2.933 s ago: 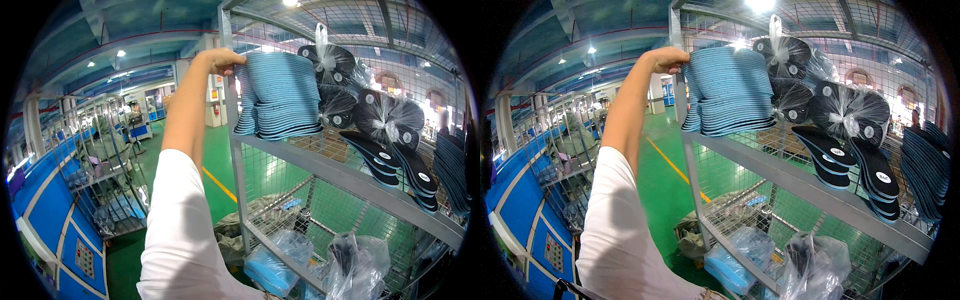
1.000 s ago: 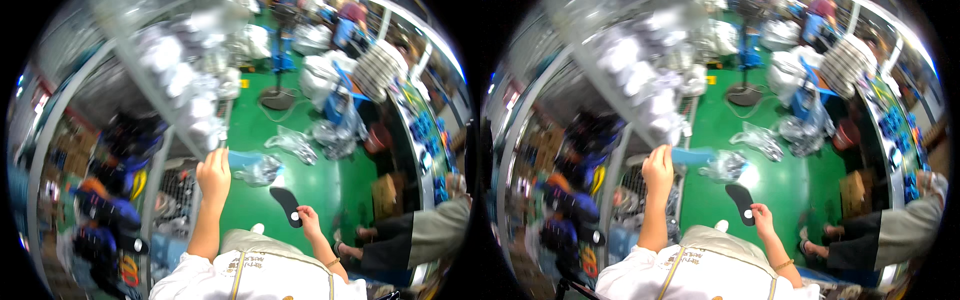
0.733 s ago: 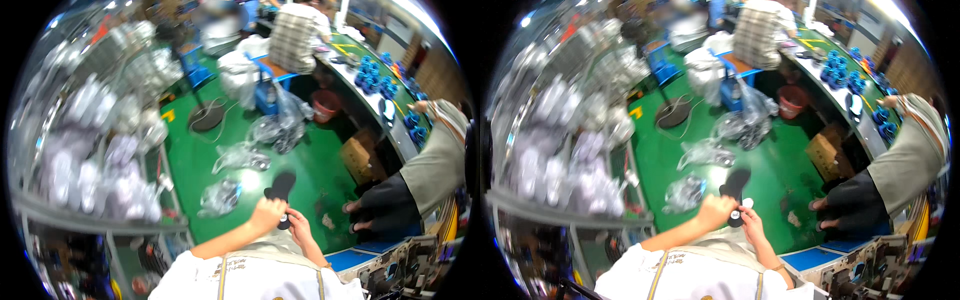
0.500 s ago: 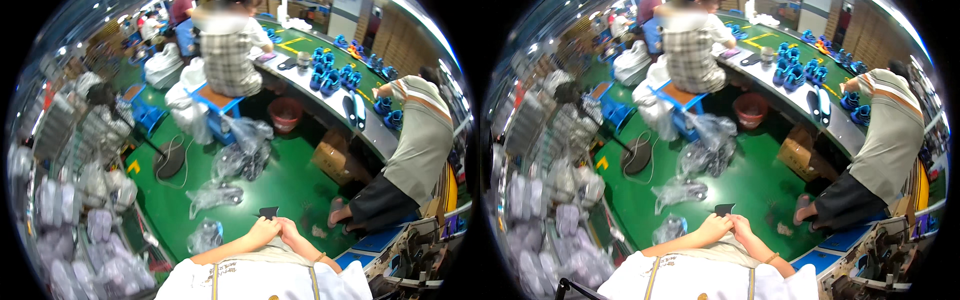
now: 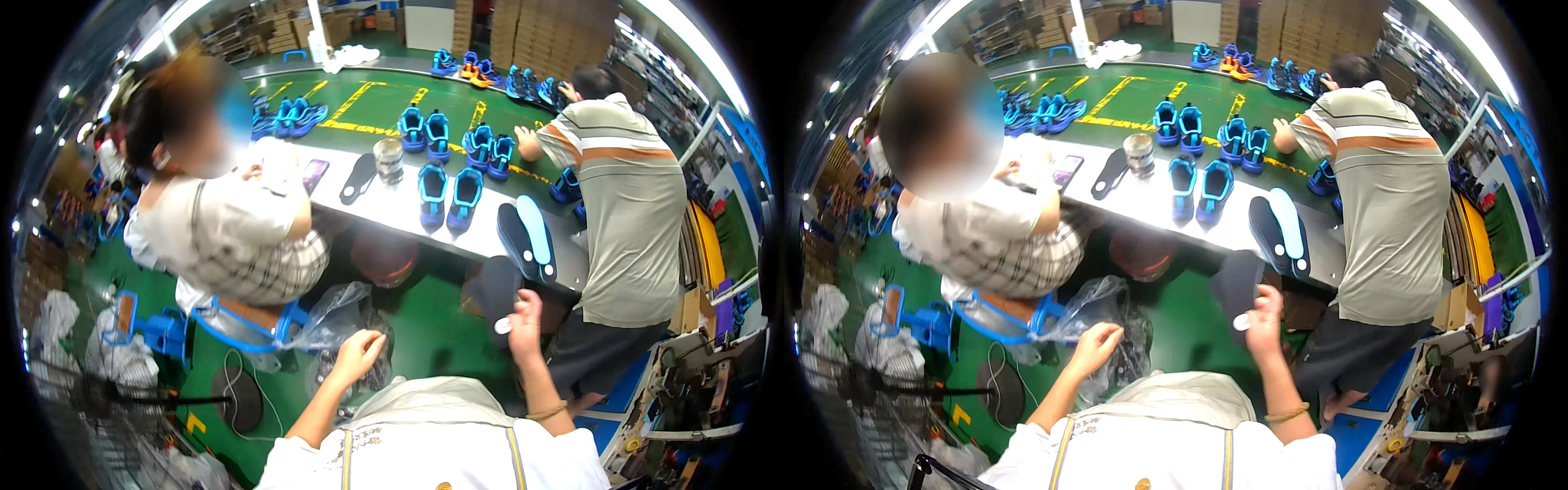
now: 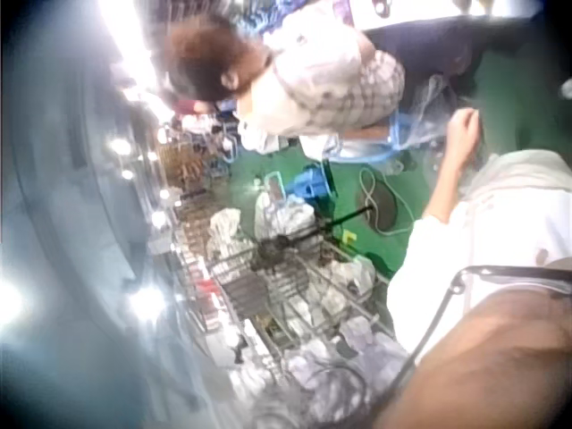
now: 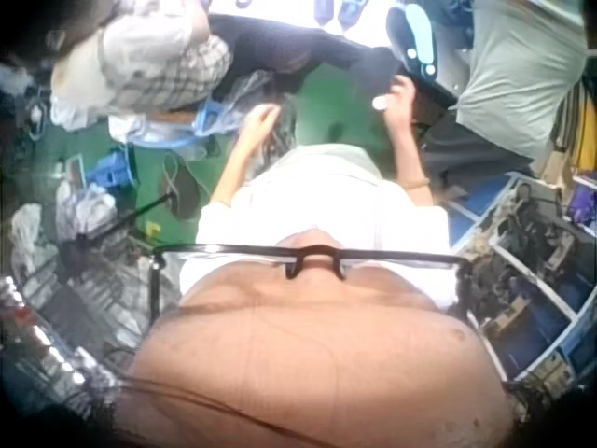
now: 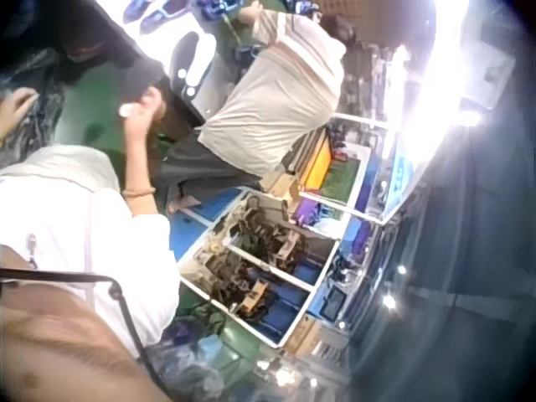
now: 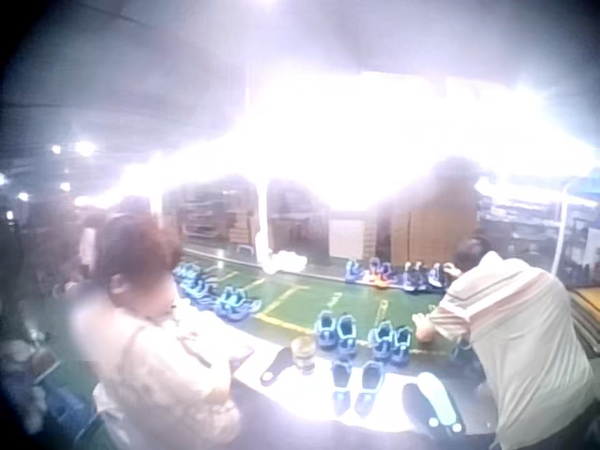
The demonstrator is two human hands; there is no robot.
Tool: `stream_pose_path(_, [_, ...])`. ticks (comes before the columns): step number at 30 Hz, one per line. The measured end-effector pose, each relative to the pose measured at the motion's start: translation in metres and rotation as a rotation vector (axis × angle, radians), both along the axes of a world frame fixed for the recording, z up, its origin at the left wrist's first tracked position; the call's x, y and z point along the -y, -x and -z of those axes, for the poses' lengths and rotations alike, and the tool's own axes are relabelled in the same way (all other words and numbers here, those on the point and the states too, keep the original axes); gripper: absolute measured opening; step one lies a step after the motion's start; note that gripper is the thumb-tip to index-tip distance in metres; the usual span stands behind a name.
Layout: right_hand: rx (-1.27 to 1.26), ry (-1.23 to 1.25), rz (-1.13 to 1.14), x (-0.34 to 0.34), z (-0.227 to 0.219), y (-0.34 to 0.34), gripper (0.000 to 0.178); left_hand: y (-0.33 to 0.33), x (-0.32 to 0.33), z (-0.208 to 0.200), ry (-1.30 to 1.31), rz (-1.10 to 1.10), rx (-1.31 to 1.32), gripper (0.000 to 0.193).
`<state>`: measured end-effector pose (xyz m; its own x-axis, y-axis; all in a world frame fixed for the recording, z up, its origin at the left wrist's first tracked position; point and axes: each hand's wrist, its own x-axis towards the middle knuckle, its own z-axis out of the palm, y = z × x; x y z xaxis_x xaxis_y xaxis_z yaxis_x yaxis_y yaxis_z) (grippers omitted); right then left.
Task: The person inserts insoles into a series of blue and black shoes on a factory line, then moves a stack of insoles to a storage rack.
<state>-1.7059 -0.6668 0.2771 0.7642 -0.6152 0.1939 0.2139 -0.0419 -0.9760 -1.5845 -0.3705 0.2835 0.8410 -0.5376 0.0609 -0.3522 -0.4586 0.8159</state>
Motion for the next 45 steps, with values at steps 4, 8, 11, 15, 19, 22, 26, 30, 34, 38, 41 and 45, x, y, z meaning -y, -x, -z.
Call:
stream_pose_path(4, [-0.083,0.338,0.301,0.104,-0.006,-0.051,0.030,-0.104,0.086,-0.019,0.086,0.104,0.077,0.015])
stream_pose_path(8, [-0.400,0.572,0.452,0.175,0.017,-0.119,0.032,-0.192,0.189,-0.033,0.149,0.218,0.216,0.012])
stream_pose_path(11, [-0.903,0.651,0.261,0.204,0.049,-0.147,0.049,-0.262,0.248,-0.031,0.189,0.097,0.149,0.012])
stream_pose_path(15, [-1.150,0.828,0.239,0.214,0.067,-0.150,0.046,-0.355,0.322,-0.044,0.135,0.073,0.305,0.013])
stream_pose_path(19, [-1.219,0.915,0.337,0.213,0.074,-0.170,0.047,-0.430,0.407,-0.014,0.053,0.119,0.396,0.015])
stream_pose_path(22, [-1.293,0.832,0.294,0.218,0.070,-0.175,0.045,-0.450,0.482,0.022,-0.075,0.207,0.452,0.053])
stream_pose_path(26, [-1.072,0.511,0.366,0.227,0.039,-0.162,0.038,-0.474,0.551,0.052,-0.094,0.265,0.512,0.070])
stream_pose_path(30, [-0.746,0.594,0.526,0.263,-0.047,-0.238,0.040,-0.507,0.582,0.065,0.095,0.376,0.182,0.045])
stream_pose_path(34, [-0.508,0.986,0.283,0.302,-0.063,-0.379,0.020,-0.531,0.586,0.070,0.105,0.200,0.019,0.032])
stream_pose_path(38, [-0.608,1.200,0.115,0.315,-0.014,-0.455,0.008,-0.526,0.581,0.070,0.053,0.186,-0.138,0.036])
stream_pose_path(41, [-0.717,1.240,0.069,0.315,0.027,-0.491,0.008,-0.520,0.573,0.068,0.082,0.089,-0.142,0.038])
stream_pose_path(45, [-1.048,0.976,0.078,0.312,0.055,-0.530,0.011,-0.519,0.574,0.063,0.083,0.059,-0.183,0.037])
